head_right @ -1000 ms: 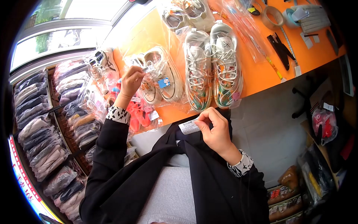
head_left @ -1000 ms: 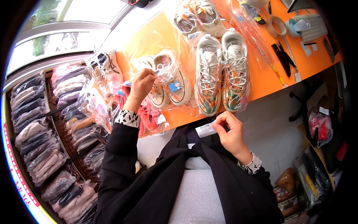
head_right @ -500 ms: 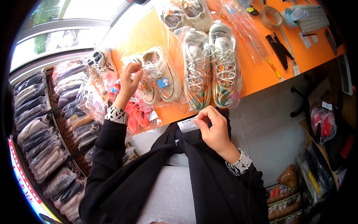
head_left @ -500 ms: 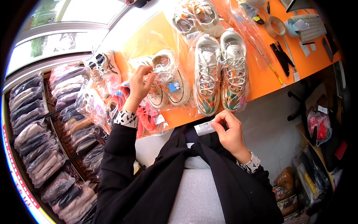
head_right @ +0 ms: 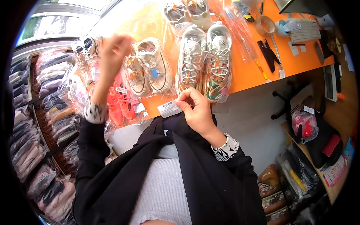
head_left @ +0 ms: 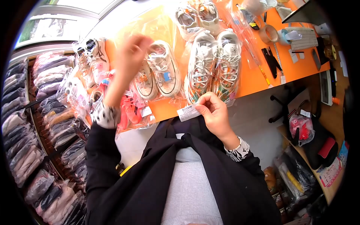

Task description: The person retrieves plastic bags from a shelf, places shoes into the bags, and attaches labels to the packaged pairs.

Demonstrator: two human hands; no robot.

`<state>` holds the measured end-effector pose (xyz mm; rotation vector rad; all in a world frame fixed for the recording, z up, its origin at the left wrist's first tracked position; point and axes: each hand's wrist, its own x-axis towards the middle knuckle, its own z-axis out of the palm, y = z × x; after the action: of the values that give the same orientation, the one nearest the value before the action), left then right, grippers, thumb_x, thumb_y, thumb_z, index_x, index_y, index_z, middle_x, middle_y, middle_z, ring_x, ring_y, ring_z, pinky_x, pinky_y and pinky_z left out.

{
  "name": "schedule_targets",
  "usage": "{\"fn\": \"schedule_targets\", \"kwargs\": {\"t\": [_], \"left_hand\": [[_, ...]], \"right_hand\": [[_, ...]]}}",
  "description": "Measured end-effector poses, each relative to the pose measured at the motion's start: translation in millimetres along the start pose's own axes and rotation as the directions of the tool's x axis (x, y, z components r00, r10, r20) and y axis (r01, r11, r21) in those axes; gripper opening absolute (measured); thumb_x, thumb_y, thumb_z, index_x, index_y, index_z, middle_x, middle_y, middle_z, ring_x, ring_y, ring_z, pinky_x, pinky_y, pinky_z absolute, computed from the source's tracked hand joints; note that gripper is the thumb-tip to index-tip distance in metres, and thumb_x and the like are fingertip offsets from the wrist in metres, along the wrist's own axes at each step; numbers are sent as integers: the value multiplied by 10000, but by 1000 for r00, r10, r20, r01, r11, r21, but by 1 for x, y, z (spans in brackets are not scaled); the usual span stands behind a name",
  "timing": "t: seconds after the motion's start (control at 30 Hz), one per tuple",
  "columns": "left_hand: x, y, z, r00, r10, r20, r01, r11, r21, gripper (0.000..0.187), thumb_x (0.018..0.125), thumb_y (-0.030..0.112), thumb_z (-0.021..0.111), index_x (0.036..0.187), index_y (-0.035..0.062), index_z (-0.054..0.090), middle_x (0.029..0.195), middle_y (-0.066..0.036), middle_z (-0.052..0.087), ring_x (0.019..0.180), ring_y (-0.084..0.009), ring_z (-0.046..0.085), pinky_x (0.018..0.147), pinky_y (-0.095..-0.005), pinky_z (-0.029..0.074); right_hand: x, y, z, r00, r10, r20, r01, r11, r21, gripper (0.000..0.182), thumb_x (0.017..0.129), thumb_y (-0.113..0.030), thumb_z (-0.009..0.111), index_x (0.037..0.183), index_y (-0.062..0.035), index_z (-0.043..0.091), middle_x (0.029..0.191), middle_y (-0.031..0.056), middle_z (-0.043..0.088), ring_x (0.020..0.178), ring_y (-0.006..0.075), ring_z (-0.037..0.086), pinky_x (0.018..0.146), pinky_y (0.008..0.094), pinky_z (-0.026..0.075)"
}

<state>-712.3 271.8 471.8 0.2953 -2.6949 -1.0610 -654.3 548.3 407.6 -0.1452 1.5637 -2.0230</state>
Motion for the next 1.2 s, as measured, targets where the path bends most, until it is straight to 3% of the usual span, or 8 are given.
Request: {"fn": "schedule_targets", "kwargs": {"t": [0.1, 0.2, 0.4, 0.53, 0.7, 1.03, 1.13, 1.2], "left_hand": [[-71, 32, 21, 701, -275, 658, 537, 810, -234, 356, 945, 334, 615, 848, 4, 708, 651, -24, 607, 570, -82, 516, 547, -254, 439], [-100, 24, 26, 438, -279, 855, 700, 703, -130, 378, 955, 341, 597, 872, -14, 695, 715, -41, 643, 673, -96, 591, 634, -244, 484], [-126, 15, 24, 467, -258, 846, 862, 345, -370, 199, 896, 194, 671, 845, 2, 680, 712, -10, 619, 632, -66, 556, 557, -213, 437], [-143, -7, 36, 475, -277, 835, 832, 449, -325, 152, 898, 164, 637, 861, 18, 663, 745, 5, 621, 652, -60, 558, 577, -210, 434], [-144, -80, 58, 907, -422, 16, 420, 906, 56, 184, 918, 146, 545, 870, -28, 580, 802, -227, 630, 759, -391, 621, 690, -425, 492], [-187, -108, 95, 995, -104, 4, 103, 991, 87, 280, 875, 19, 448, 1138, 58, 534, 1000, -200, 617, 845, -411, 614, 690, -488, 491], [-191, -136, 99, 928, -363, -83, 372, 909, 190, 335, 893, 60, 495, 1228, 71, 477, 1041, -196, 615, 815, -409, 622, 631, -487, 499], [-186, -154, 83, 986, -61, -152, 105, 949, 296, 426, 906, 223, 616, 1284, 142, 437, 1063, -188, 593, 746, -390, 630, 572, -465, 517]], "right_hand": [[6, -14, 11, 988, -131, 75, 144, 968, -207, 118, 824, 31, 659, 835, -20, 554, 779, 23, 542, 678, 104, 526, 607, 239, 428], [7, -18, 20, 955, -245, 167, 289, 895, -339, 130, 762, 68, 659, 819, 0, 564, 793, 76, 541, 680, 190, 547, 602, 280, 438], [0, -9, 32, 934, -275, 227, 339, 882, -326, 150, 739, 66, 680, 817, -4, 572, 818, 85, 541, 732, 228, 568, 642, 314, 456], [2, -4, 36, 830, -446, 334, 556, 706, -439, 139, 765, 65, 661, 790, -24, 557, 857, 95, 547, 741, 253, 573, 679, 336, 470], [-11, 5, 29, 918, -374, 133, 395, 894, -212, 130, 855, 23, 631, 847, -24, 510, 856, 110, 606, 801, 215, 610, 741, 290, 484], [34, 56, 8, 958, 98, -271, -15, 955, 295, 163, 888, -13, 652, 898, -58, 496, 856, 29, 585, 715, 74, 564, 615, 228, 504], [36, 62, 12, 958, 93, -270, -14, 960, 281, 165, 883, -16, 659, 896, -61, 501, 850, 25, 582, 709, 81, 567, 609, 234, 514], [36, 66, 11, 956, 111, -271, -30, 957, 288, 165, 883, -21, 661, 892, -65, 502, 843, 21, 578, 711, 86, 573, 600, 243, 522]]}}
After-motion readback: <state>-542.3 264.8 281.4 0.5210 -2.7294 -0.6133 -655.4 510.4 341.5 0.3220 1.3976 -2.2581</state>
